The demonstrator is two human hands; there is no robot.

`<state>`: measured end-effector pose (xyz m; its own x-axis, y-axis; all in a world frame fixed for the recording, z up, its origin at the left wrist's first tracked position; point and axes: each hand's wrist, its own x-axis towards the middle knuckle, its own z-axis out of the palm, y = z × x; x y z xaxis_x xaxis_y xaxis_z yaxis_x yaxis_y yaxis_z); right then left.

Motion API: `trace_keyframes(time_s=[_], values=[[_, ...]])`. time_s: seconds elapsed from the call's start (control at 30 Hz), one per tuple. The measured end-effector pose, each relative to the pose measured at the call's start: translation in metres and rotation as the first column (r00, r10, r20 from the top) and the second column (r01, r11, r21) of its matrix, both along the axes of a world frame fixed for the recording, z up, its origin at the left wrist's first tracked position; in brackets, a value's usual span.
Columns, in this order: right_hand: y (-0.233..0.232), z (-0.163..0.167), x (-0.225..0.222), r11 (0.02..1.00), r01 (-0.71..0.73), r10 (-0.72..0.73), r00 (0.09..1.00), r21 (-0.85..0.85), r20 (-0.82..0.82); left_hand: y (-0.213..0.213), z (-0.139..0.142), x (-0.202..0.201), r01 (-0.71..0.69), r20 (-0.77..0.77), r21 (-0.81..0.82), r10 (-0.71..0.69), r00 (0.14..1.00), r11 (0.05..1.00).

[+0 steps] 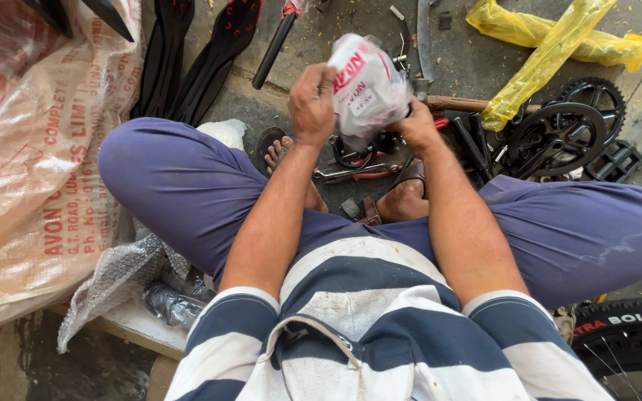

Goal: The person sits cross-legged on the floor of a bicycle workshop and unpacks bicycle components from plastic bags and bubble wrap. He unwraps a water bottle and other parts, sets them on the floor, and wraps items in yellow plastic sheeting.

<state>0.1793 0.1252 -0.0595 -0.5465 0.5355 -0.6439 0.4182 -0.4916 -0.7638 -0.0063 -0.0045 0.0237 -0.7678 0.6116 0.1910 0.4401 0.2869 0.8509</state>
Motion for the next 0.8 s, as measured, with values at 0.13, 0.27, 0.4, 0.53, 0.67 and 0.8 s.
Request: trace_keyframes(time_s=[0.13,0.27,0.4,0.53,0.67,0.8], values=[[0.004,0.007,0.004,0.947,-0.214,0.198,0.976,0.241,0.089,0.002,0.028,0.011,0.183,-0.147,0.044,-0.175,0.974,0.982],[0.006,0.019,0.001,0.962,-0.202,0.222,0.971,0.182,-0.094,0.003,0.056,0.012,0.257,-0.229,0.014,-0.247,0.942,0.966],[0.004,0.029,-0.009,0.984,-0.150,0.168,0.956,0.091,-0.239,0.000,0.079,0.007,0.319,-0.312,0.012,-0.300,0.902,0.948],[0.007,0.033,-0.016,0.989,-0.106,0.131,0.946,0.099,-0.298,-0.005,0.101,-0.007,0.307,-0.368,-0.022,-0.293,0.882,0.951],[0.015,0.030,-0.011,0.968,0.000,0.048,0.981,0.253,-0.187,-0.021,0.125,-0.037,0.265,-0.385,0.029,-0.234,0.893,0.964],[0.024,0.030,-0.006,0.958,0.200,-0.157,0.966,0.207,-0.207,-0.053,0.143,-0.066,0.165,-0.214,0.058,-0.149,0.965,0.985]])
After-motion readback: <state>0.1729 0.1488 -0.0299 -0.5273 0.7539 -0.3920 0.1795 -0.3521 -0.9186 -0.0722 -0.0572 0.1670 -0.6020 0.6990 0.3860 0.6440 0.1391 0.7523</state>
